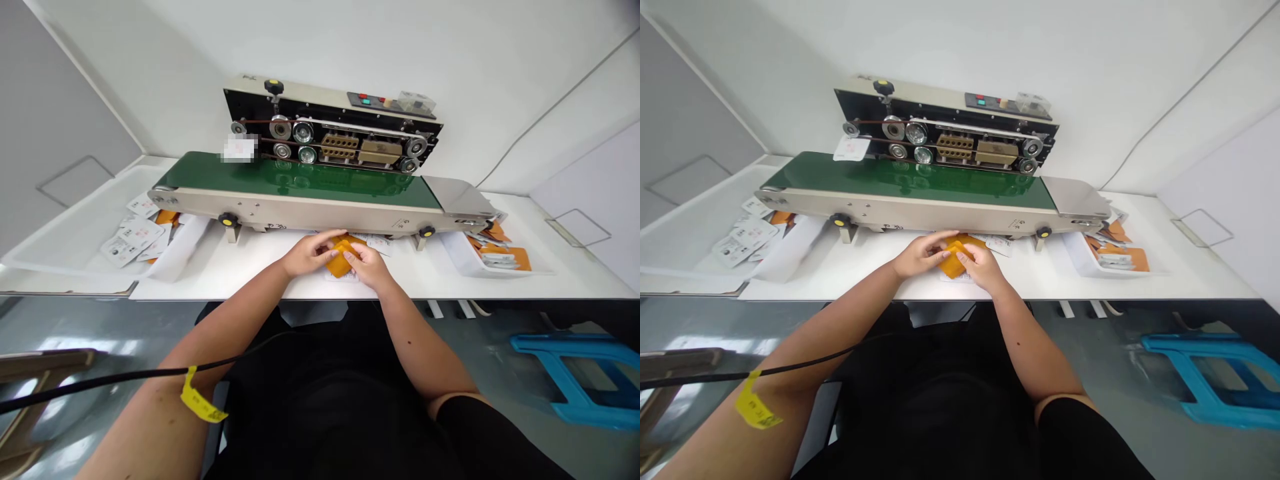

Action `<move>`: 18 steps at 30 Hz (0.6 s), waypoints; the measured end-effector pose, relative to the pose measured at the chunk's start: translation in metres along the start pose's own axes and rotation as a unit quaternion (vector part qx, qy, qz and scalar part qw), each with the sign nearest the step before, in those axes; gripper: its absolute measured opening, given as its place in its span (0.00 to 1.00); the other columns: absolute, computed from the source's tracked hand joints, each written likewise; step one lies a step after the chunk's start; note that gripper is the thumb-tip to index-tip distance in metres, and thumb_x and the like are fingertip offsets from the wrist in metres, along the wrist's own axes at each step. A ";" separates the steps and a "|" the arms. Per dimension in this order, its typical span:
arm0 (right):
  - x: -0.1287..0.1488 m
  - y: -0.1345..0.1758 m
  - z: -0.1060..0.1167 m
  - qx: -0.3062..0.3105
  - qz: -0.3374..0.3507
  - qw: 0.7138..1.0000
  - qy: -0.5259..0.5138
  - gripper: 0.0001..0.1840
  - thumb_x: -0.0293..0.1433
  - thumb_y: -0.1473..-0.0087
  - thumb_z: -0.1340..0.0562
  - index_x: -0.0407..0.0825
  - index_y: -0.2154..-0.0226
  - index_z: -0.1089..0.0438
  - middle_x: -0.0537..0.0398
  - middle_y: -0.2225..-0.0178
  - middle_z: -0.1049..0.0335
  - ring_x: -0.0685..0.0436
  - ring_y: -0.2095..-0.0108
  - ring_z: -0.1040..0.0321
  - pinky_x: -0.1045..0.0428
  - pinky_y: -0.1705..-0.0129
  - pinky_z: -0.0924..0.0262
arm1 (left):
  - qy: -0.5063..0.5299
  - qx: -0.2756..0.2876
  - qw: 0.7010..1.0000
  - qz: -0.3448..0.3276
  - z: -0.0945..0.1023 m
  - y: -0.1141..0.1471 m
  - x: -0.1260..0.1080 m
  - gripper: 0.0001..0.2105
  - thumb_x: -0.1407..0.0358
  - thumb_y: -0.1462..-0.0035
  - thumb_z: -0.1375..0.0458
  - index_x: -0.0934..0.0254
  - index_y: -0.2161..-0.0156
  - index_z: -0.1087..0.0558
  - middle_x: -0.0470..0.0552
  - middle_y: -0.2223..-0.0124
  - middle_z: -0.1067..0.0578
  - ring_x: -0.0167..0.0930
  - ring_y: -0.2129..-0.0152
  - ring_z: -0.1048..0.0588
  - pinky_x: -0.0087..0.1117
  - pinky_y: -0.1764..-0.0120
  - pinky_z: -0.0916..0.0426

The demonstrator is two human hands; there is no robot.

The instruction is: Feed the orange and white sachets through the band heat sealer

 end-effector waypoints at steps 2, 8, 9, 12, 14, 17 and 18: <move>0.001 0.002 0.002 0.031 -0.007 0.999 0.011 0.22 0.49 0.41 0.35 0.49 0.56 0.23 0.55 0.68 0.24 0.47 0.71 0.29 0.52 0.70 0.35 | -0.012 0.007 1.000 0.006 -0.001 0.001 0.002 0.21 0.58 0.33 0.41 0.65 0.39 0.28 0.47 0.68 0.24 0.25 0.74 0.29 0.25 0.69 0.34; -0.007 0.004 0.002 0.072 -0.038 0.996 -0.029 0.21 0.49 0.41 0.35 0.49 0.58 0.22 0.52 0.63 0.22 0.45 0.65 0.26 0.51 0.64 0.32 | 0.022 0.052 0.998 0.031 -0.013 0.003 0.006 0.20 0.58 0.34 0.39 0.64 0.41 0.27 0.45 0.71 0.25 0.24 0.77 0.31 0.24 0.72 0.36; -0.008 0.005 0.001 0.080 -0.040 0.996 -0.031 0.21 0.49 0.41 0.35 0.49 0.59 0.22 0.52 0.63 0.22 0.46 0.66 0.26 0.52 0.64 0.33 | 0.023 0.058 0.997 0.038 -0.014 0.003 0.007 0.19 0.58 0.35 0.39 0.64 0.42 0.26 0.45 0.72 0.26 0.24 0.77 0.31 0.24 0.73 0.36; -0.011 0.005 -0.002 0.085 -0.042 0.995 -0.035 0.21 0.49 0.41 0.35 0.49 0.59 0.22 0.53 0.64 0.23 0.46 0.66 0.27 0.52 0.65 0.34 | 0.033 0.056 0.996 0.053 -0.015 0.003 0.009 0.18 0.58 0.36 0.38 0.64 0.45 0.24 0.45 0.72 0.25 0.24 0.78 0.31 0.25 0.73 0.36; -0.013 0.006 -0.003 0.082 -0.046 0.995 -0.039 0.21 0.49 0.41 0.35 0.49 0.59 0.22 0.54 0.65 0.23 0.47 0.67 0.28 0.53 0.66 0.34 | 0.042 0.052 0.996 0.055 -0.014 0.002 0.009 0.18 0.57 0.37 0.37 0.64 0.46 0.25 0.45 0.72 0.25 0.25 0.78 0.30 0.25 0.73 0.36; -0.014 0.006 -0.002 0.075 -0.049 0.995 -0.037 0.21 0.50 0.41 0.35 0.49 0.60 0.23 0.55 0.67 0.25 0.47 0.68 0.29 0.53 0.67 0.36 | 0.052 0.051 0.996 0.055 -0.013 0.002 0.009 0.17 0.57 0.37 0.36 0.65 0.48 0.25 0.44 0.73 0.26 0.24 0.78 0.31 0.25 0.73 0.35; -0.014 0.006 -0.001 0.074 -0.047 0.996 -0.033 0.21 0.50 0.41 0.35 0.49 0.60 0.24 0.55 0.67 0.25 0.47 0.69 0.30 0.53 0.67 0.36 | 0.055 0.054 0.995 0.056 -0.014 0.002 0.009 0.17 0.57 0.37 0.36 0.65 0.48 0.26 0.44 0.73 0.26 0.24 0.78 0.31 0.25 0.73 0.35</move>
Point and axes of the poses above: each hand's wrist, its own y-axis away from the middle knuckle, its own z-axis out of the back of the hand, x = y × z, the point moved 10 cm from there along -y, towards the middle knuckle
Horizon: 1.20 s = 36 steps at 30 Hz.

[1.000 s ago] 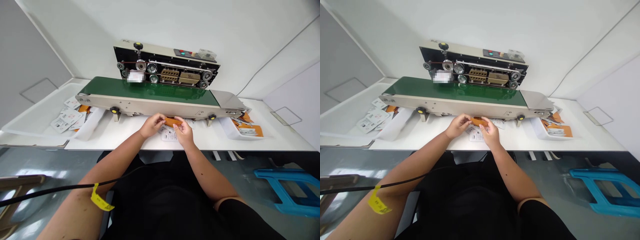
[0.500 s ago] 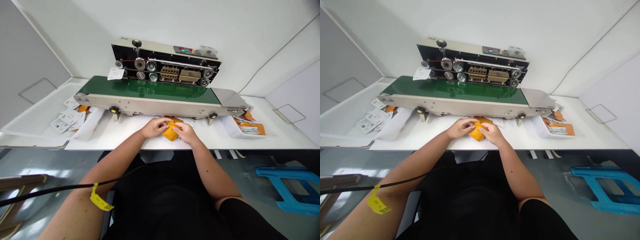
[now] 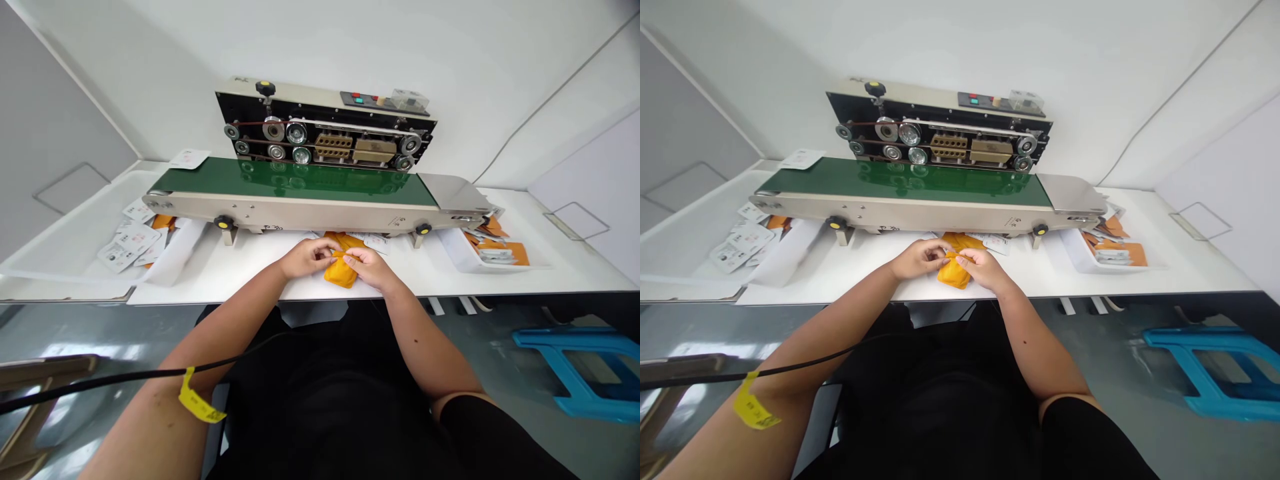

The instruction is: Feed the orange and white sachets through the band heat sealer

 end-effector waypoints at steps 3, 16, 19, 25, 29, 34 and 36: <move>0.001 0.000 0.001 0.004 0.005 1.000 0.021 0.20 0.49 0.42 0.35 0.49 0.63 0.24 0.56 0.68 0.26 0.48 0.68 0.30 0.53 0.67 0.36 | 0.006 0.030 1.000 0.008 -0.006 0.001 0.003 0.17 0.58 0.37 0.36 0.65 0.47 0.26 0.44 0.73 0.26 0.24 0.78 0.30 0.25 0.72 0.35; 0.013 0.000 0.012 -0.145 0.035 0.988 -0.051 0.23 0.48 0.43 0.35 0.50 0.52 0.27 0.48 0.57 0.21 0.41 0.62 0.23 0.49 0.65 0.27 | 0.046 -0.111 0.992 -0.032 0.021 -0.001 -0.002 0.17 0.54 0.40 0.33 0.65 0.56 0.30 0.51 0.60 0.23 0.28 0.66 0.24 0.28 0.63 0.27; 0.021 -0.006 0.009 -0.126 0.050 0.990 0.027 0.21 0.44 0.43 0.35 0.52 0.50 0.25 0.48 0.52 0.21 0.39 0.56 0.22 0.45 0.57 0.25 | 0.050 -0.079 0.995 -0.019 0.014 -0.002 -0.001 0.18 0.55 0.39 0.34 0.65 0.52 0.30 0.52 0.59 0.23 0.29 0.65 0.23 0.29 0.63 0.26; 0.026 -0.006 0.009 -0.168 0.056 0.984 -0.034 0.28 0.45 0.48 0.30 0.51 0.47 0.29 0.47 0.53 0.22 0.40 0.58 0.22 0.47 0.60 0.26 | 0.130 -0.126 0.983 0.014 0.027 -0.005 0.017 0.22 0.53 0.41 0.32 0.64 0.51 0.31 0.50 0.62 0.21 0.29 0.68 0.21 0.29 0.66 0.25; 0.019 -0.006 0.003 -0.156 0.025 0.986 -0.053 0.23 0.47 0.46 0.32 0.49 0.53 0.28 0.53 0.66 0.23 0.47 0.74 0.28 0.52 0.72 0.33 | 0.132 -0.108 0.985 -0.017 0.025 -0.005 0.011 0.24 0.52 0.41 0.32 0.62 0.49 0.34 0.49 0.62 0.21 0.28 0.72 0.20 0.28 0.68 0.25; 0.019 -0.007 -0.007 -0.048 0.000 0.998 -0.043 0.20 0.47 0.43 0.34 0.49 0.56 0.28 0.62 0.78 0.34 0.52 0.81 0.39 0.54 0.78 0.44 | 0.102 -0.074 0.992 -0.010 0.017 -0.001 0.001 0.29 0.53 0.37 0.35 0.62 0.36 0.36 0.59 0.48 0.22 0.33 0.63 0.19 0.28 0.67 0.23; 0.020 -0.004 -0.007 -0.025 -0.010 0.999 -0.026 0.19 0.45 0.42 0.34 0.49 0.55 0.27 0.62 0.78 0.34 0.52 0.81 0.41 0.55 0.78 0.46 | 0.125 -0.066 0.990 -0.005 0.016 -0.001 -0.001 0.31 0.55 0.36 0.36 0.61 0.33 0.38 0.60 0.46 0.22 0.35 0.60 0.18 0.28 0.66 0.23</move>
Point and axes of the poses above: each hand's wrist, its own y-axis away from the middle knuckle, its own z-axis out of the back of the hand, x = y × z, the point moved 10 cm from there along -y, towards the middle knuckle
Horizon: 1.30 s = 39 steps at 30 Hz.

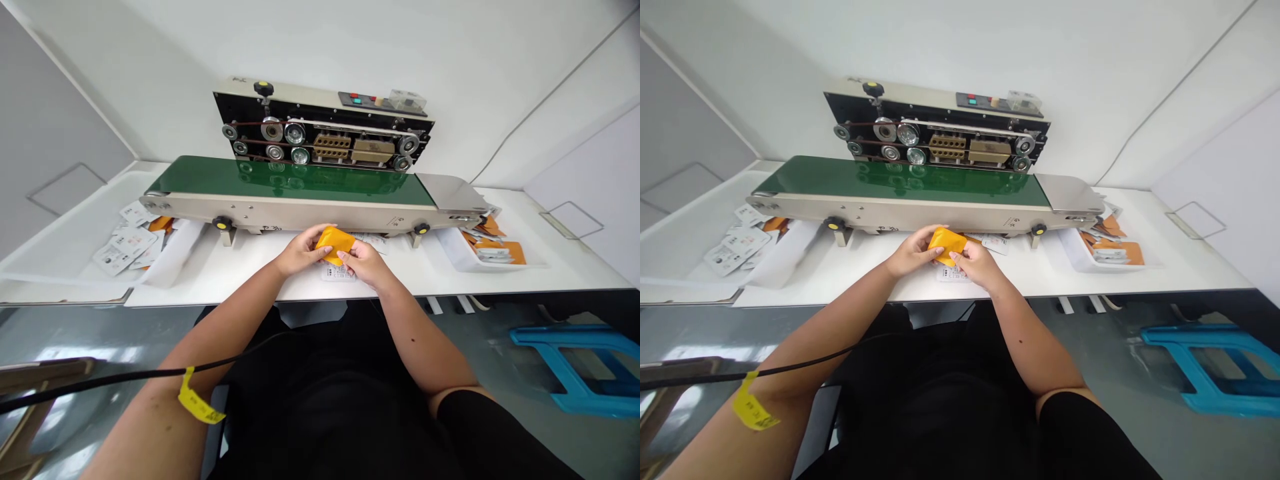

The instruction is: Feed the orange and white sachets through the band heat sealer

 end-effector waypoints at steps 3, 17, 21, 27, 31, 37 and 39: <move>0.002 0.004 -0.001 0.017 -0.015 1.000 0.009 0.19 0.43 0.42 0.34 0.49 0.54 0.27 0.63 0.79 0.35 0.52 0.80 0.42 0.54 0.78 0.47 | 0.051 0.016 0.999 -0.005 -0.004 -0.001 -0.002 0.33 0.57 0.35 0.36 0.60 0.30 0.41 0.60 0.46 0.22 0.37 0.54 0.19 0.32 0.57 0.22; 0.009 0.000 0.014 -0.037 0.059 0.998 -0.007 0.19 0.48 0.44 0.32 0.50 0.60 0.27 0.59 0.72 0.30 0.53 0.80 0.41 0.53 0.78 0.45 | 0.032 0.008 0.998 0.048 -0.006 0.000 0.011 0.26 0.56 0.41 0.32 0.63 0.44 0.36 0.51 0.61 0.22 0.30 0.69 0.21 0.26 0.70 0.26; 0.004 0.001 0.023 -0.092 0.049 0.993 -0.054 0.21 0.49 0.46 0.31 0.51 0.60 0.30 0.59 0.73 0.29 0.52 0.80 0.39 0.53 0.78 0.45 | 0.023 0.001 0.999 0.048 -0.003 -0.001 0.011 0.28 0.57 0.42 0.31 0.62 0.43 0.38 0.45 0.66 0.24 0.26 0.76 0.25 0.24 0.74 0.29; 0.002 0.008 0.023 -0.109 0.049 0.992 -0.037 0.23 0.43 0.47 0.32 0.55 0.52 0.36 0.56 0.65 0.24 0.46 0.71 0.28 0.51 0.69 0.34 | -0.055 -0.025 0.998 0.031 0.005 -0.003 0.014 0.20 0.56 0.38 0.36 0.66 0.46 0.28 0.49 0.65 0.22 0.26 0.75 0.26 0.26 0.72 0.30; 0.022 0.012 0.025 -0.101 0.084 0.986 0.103 0.18 0.40 0.44 0.36 0.55 0.51 0.30 0.55 0.61 0.24 0.45 0.67 0.29 0.49 0.64 0.34 | -0.079 -0.036 0.996 0.032 0.008 -0.003 0.015 0.18 0.54 0.40 0.34 0.66 0.52 0.25 0.49 0.66 0.21 0.27 0.72 0.25 0.27 0.69 0.30; 0.041 0.011 0.022 -0.036 0.041 0.965 0.257 0.10 0.41 0.44 0.37 0.52 0.64 0.27 0.60 0.75 0.29 0.49 0.77 0.39 0.53 0.74 0.47 | -0.050 -0.048 0.996 0.063 0.009 -0.002 0.017 0.20 0.51 0.44 0.31 0.65 0.58 0.28 0.45 0.72 0.24 0.25 0.79 0.29 0.26 0.74 0.35; 0.045 0.009 0.028 -0.003 0.019 0.963 0.267 0.10 0.41 0.44 0.36 0.51 0.67 0.28 0.61 0.78 0.32 0.50 0.79 0.41 0.54 0.76 0.50 | -0.040 -0.047 0.997 0.053 0.008 -0.002 0.015 0.21 0.51 0.45 0.31 0.64 0.57 0.30 0.45 0.72 0.24 0.26 0.78 0.28 0.26 0.73 0.34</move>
Point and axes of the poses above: each hand's wrist, its own y-axis away from the middle knuckle, its own z-axis out of the back of the hand, x = y × z, the point moved 10 cm from there along -y, towards the middle knuckle
